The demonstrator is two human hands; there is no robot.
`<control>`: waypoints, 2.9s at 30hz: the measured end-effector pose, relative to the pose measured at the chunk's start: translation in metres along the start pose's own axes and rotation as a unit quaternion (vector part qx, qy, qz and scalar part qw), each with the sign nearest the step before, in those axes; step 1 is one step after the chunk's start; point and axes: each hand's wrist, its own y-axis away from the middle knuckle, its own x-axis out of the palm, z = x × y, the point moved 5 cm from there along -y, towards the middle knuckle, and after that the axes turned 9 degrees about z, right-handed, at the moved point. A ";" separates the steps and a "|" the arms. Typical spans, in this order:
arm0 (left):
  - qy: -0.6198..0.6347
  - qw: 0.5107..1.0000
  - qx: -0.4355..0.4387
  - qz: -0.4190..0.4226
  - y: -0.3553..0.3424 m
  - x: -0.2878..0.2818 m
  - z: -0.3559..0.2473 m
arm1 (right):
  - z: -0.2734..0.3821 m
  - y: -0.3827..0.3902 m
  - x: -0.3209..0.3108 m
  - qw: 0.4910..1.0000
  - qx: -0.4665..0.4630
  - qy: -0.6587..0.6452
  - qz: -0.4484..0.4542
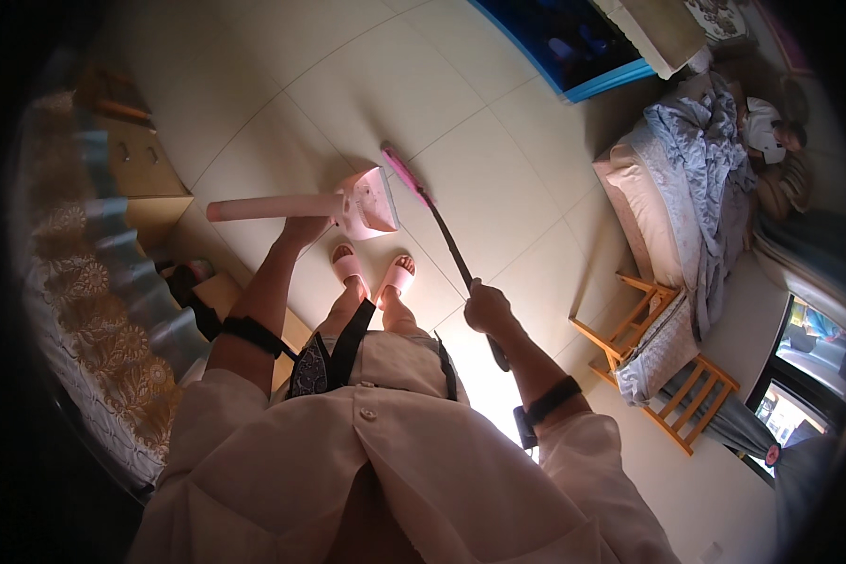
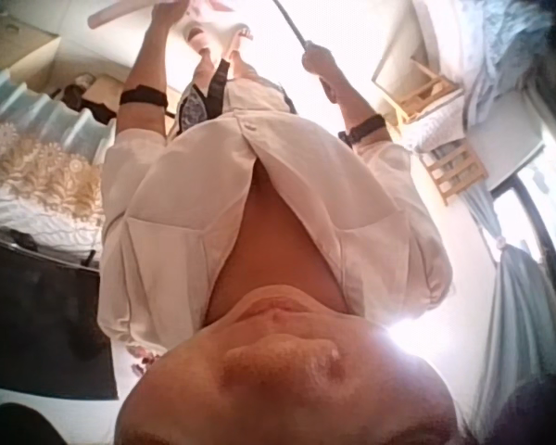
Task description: The person sweeps a tiled floor using a pink broom and dustpan, moving debris into the dustpan. The person works around furniture and then sweeps the balcony area near potted plants.
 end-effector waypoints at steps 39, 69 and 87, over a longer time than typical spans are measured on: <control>0.120 0.986 0.114 0.021 0.016 -0.075 0.023 | 0.050 -0.015 0.034 0.927 0.004 -0.349 0.140; 0.250 0.966 0.012 -0.063 0.089 -0.112 0.100 | 0.063 0.019 -0.010 0.990 -0.012 -0.132 0.053; 0.305 0.943 -0.091 -0.091 0.141 -0.125 0.169 | 0.142 -0.057 0.029 0.984 -0.109 -0.109 0.091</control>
